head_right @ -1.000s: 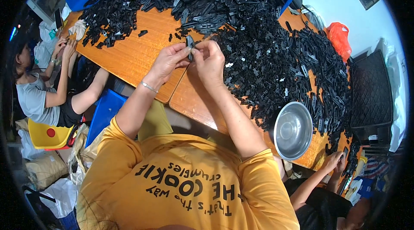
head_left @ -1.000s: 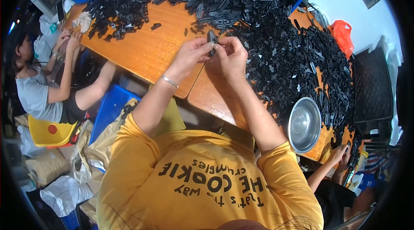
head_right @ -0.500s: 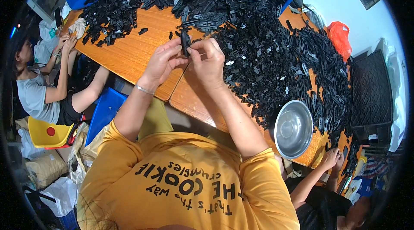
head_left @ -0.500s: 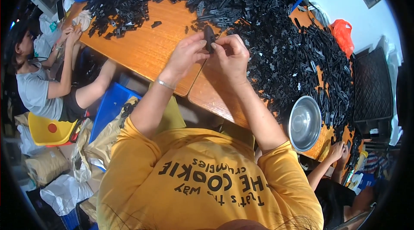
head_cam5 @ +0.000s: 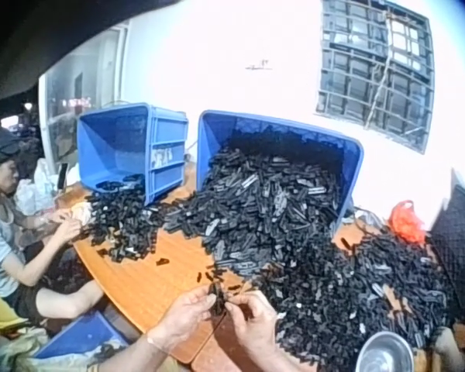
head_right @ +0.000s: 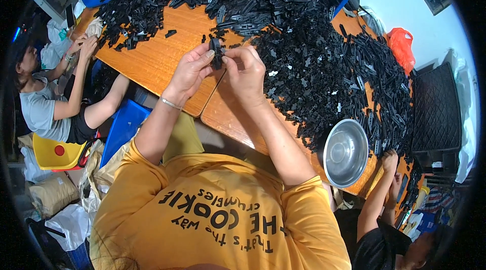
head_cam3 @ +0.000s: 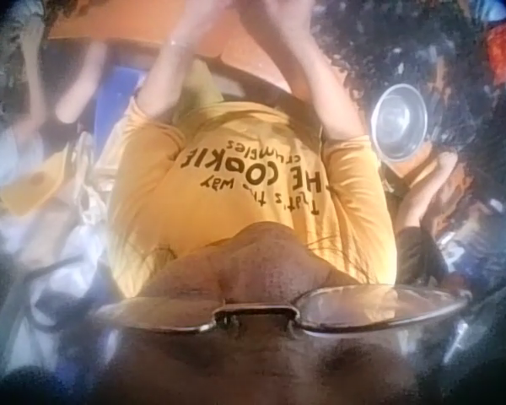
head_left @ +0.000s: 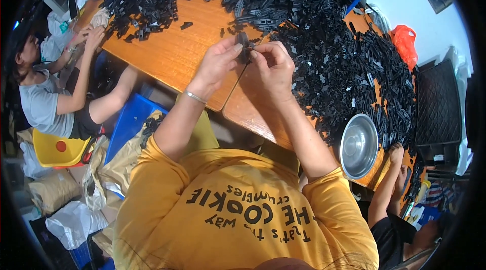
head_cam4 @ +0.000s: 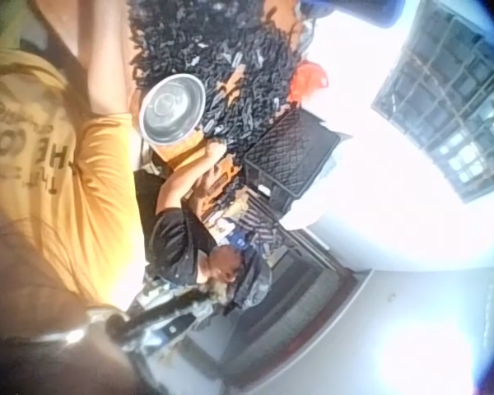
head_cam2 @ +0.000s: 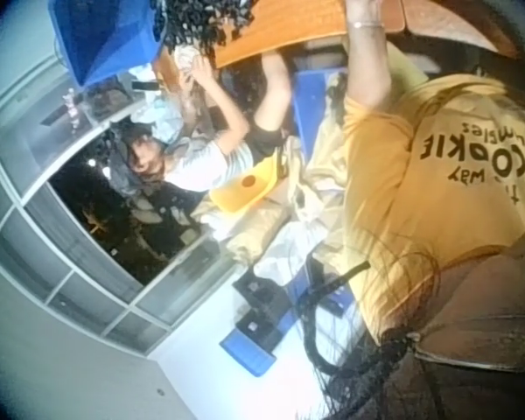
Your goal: The person assembles small plastic components by inserting small pieces into plastic parts by hand and placing them on the table.
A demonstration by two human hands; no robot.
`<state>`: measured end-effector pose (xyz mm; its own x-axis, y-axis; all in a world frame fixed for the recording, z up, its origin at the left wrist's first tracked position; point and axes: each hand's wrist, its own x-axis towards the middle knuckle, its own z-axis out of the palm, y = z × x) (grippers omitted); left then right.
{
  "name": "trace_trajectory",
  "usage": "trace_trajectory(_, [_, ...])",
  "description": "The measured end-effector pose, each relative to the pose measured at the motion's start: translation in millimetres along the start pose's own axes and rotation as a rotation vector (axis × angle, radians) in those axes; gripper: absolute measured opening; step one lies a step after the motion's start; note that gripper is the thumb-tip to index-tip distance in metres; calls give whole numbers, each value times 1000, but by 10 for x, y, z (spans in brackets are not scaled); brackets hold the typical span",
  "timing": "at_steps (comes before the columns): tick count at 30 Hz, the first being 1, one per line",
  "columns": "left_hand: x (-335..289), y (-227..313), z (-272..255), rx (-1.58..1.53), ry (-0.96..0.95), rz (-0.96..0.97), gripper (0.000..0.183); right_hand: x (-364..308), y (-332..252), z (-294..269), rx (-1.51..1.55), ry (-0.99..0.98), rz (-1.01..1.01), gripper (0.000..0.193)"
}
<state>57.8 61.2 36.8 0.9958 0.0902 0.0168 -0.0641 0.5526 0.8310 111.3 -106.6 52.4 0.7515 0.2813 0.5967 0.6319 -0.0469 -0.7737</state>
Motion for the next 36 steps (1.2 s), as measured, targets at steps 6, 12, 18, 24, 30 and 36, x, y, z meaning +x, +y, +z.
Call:
trace_trajectory(6, [6,37,8,-48,-7,-14,33,-1,7,34,-65,-16,-72,10])
trace_trajectory(12, [13,-24,-33,-106,-12,-14,34,9,-23,36,-94,-20,-108,10])
trace_trajectory(18, [10,-66,-15,-98,15,-25,34,11,6,79,-45,19,-76,11])
trace_trajectory(24, [-27,-63,-41,-56,25,-24,34,-42,-18,71,-104,-28,-8,14])
trace_trajectory(30, [-118,-7,25,-11,44,9,32,-39,-68,84,-73,-90,134,19])
trace_trajectory(36, [-185,-3,43,269,49,170,27,-166,32,172,-205,-119,82,33])
